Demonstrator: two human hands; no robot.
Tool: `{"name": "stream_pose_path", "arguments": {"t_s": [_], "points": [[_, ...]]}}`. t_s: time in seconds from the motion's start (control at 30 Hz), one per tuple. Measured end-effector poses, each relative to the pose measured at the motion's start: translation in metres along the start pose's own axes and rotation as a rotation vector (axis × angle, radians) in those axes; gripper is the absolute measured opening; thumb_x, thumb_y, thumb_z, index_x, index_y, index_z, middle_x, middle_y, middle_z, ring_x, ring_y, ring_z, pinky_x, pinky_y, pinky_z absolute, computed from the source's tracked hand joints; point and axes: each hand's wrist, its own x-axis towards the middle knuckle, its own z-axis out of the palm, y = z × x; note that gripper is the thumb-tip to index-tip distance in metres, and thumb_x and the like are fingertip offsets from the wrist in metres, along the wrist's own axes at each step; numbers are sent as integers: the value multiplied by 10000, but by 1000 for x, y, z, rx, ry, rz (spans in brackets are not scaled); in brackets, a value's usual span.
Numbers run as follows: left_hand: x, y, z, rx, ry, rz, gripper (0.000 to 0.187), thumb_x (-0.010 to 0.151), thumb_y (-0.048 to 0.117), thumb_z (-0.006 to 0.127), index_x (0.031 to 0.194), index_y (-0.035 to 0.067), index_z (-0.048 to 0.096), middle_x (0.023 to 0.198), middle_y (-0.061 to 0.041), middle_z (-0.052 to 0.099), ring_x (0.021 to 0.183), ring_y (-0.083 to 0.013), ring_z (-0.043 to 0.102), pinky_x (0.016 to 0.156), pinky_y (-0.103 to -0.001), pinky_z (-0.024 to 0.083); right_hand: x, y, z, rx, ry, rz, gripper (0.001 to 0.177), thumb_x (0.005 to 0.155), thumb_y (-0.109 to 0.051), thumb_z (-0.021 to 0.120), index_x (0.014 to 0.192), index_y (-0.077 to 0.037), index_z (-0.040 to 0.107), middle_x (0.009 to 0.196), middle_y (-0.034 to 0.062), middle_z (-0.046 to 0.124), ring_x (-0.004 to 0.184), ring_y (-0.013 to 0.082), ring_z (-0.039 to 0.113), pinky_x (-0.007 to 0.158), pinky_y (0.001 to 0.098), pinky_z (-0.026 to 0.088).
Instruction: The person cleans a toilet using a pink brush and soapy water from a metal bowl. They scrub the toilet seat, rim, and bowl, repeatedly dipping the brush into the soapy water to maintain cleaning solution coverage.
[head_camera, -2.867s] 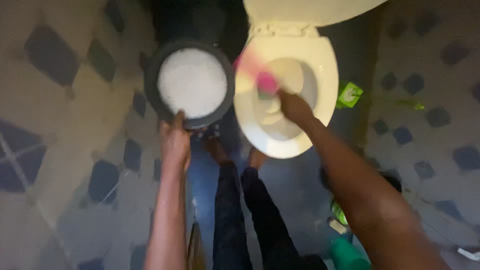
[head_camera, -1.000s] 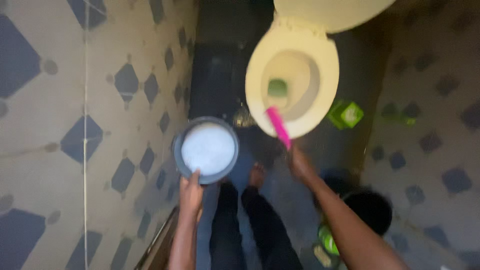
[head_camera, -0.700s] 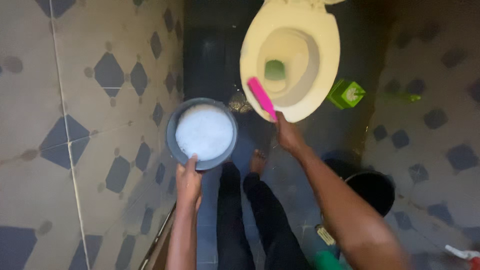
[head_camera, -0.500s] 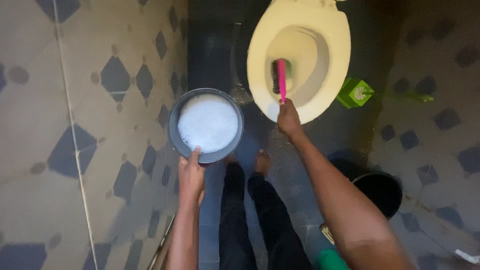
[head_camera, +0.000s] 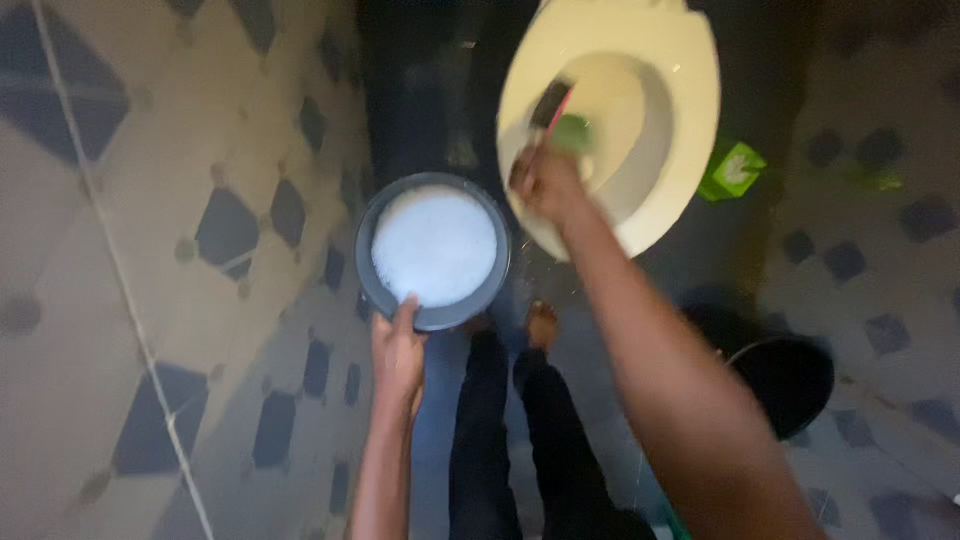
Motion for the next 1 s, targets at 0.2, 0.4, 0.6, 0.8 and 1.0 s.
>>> {"name": "stream_pose_path", "arguments": {"t_s": [0.2,0.4,0.6,0.8,1.0], "points": [[7,24,18,-154,-118,56,488,988,206,543,1407,-40,495,1210,-214,658,999,-262,651,836,-390,539,-121,24,-11,-1468,370,-296,433,1096,-348,345,1418,-99,494,1099,236,695,919,347,683,821,506,521],[25,18,20,-144,-172,163,368,1054,200,582,1323,-51,581,1013,-151,602,816,-189,499,693,-344,431,-101,-119,-50,-1882,436,-705,327,1108,-215,352,1215,-3,577,985,251,680,872,435,687,752,567,533],[21,46,35,-64,-106,148,408,979,238,564,1331,36,525,1146,-60,684,983,-132,654,842,-306,527,-130,-201,-8,-2507,329,-691,251,1004,-186,516,1154,-74,682,952,238,699,840,400,700,671,539,547],[29,45,41,-171,-172,188,534,985,218,563,1458,-4,456,1358,-139,615,1202,-217,620,995,-355,497,-97,-197,32,-2906,268,-723,316,1058,-262,521,945,-133,787,929,129,730,875,323,714,831,508,527],[23,40,44,17,-135,121,521,1007,238,547,1465,11,450,1319,-169,643,1194,-251,625,990,-378,499,-92,-256,71,-2934,555,-757,251,1056,-250,508,1048,-128,727,946,146,723,878,337,707,824,513,528]]}}
